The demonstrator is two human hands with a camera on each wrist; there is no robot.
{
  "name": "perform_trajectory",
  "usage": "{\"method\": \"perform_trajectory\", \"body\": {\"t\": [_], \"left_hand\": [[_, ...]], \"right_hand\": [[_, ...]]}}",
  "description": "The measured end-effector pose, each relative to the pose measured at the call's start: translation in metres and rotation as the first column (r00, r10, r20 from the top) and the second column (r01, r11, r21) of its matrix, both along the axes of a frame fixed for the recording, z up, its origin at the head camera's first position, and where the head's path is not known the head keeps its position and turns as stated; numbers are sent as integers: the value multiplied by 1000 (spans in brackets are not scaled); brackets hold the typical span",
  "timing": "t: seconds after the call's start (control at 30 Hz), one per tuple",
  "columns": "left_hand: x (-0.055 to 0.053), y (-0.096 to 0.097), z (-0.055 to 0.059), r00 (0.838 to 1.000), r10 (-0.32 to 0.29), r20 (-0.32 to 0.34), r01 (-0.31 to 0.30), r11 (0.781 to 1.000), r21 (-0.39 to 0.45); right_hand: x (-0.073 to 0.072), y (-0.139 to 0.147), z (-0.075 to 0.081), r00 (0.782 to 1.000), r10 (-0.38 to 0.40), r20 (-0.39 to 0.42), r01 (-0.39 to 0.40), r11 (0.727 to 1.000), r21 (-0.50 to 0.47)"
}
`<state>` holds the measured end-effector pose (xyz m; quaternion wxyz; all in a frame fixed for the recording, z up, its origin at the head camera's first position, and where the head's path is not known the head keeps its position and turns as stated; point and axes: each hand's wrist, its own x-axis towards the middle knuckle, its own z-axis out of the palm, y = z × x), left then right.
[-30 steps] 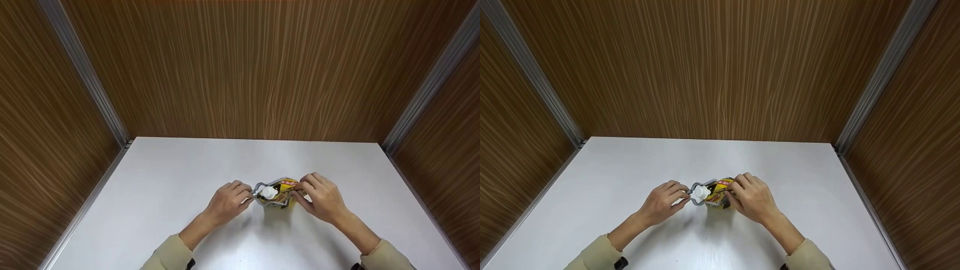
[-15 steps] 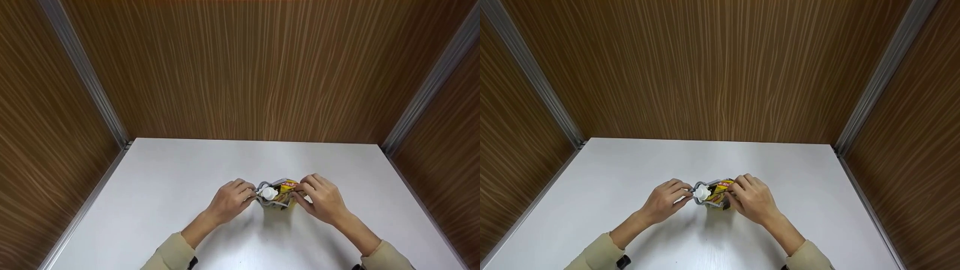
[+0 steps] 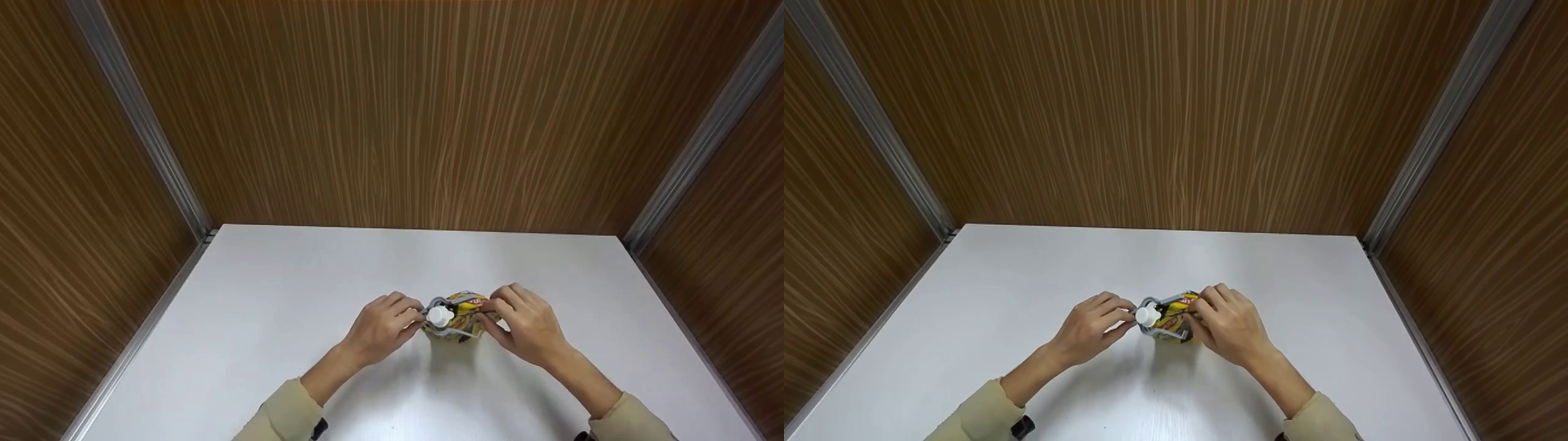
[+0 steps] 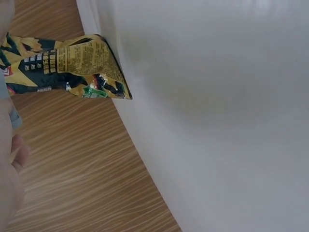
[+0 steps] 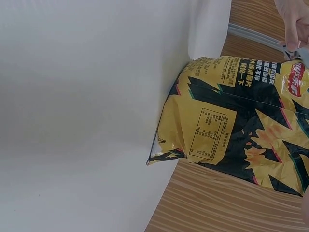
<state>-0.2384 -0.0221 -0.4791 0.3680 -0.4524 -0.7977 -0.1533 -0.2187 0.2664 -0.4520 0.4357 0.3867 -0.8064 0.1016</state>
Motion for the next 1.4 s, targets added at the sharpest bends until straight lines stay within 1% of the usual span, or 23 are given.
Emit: {"method": "perform_trajectory", "body": {"t": [0.17,0.3,0.5,0.63,0.87,1.07,1.17,1.4], "left_hand": [[0,1,-1,1000,-8,-10,8,1000,13],[0,2,-1,1000,-9,-12,9,1000,21],[1,2,-3,1000,-17,-17,18,999,34],[2,2,-4,999,-19,-28,20,999,44],[1,2,-6,999,-28,-47,31,998,62],[3,2,-7,999,-30,-28,32,997,65],[3,2,-8,999,-43,-20,44,996,76],[2,0,-9,996,-84,-32,87,991,103]], "right_hand": [[0,0,0,1000,1,6,-1,1000,-5],[1,1,0,1000,20,15,-20,999,-29],[3,3,-1,997,42,57,-39,998,-50],[3,3,-2,995,43,89,-39,999,-38],[3,4,-2,994,20,108,-22,1000,14],[2,5,-4,994,21,105,-26,999,43],[2,6,-6,995,14,100,-21,998,62],[2,5,-5,996,8,91,-15,997,82]]}}
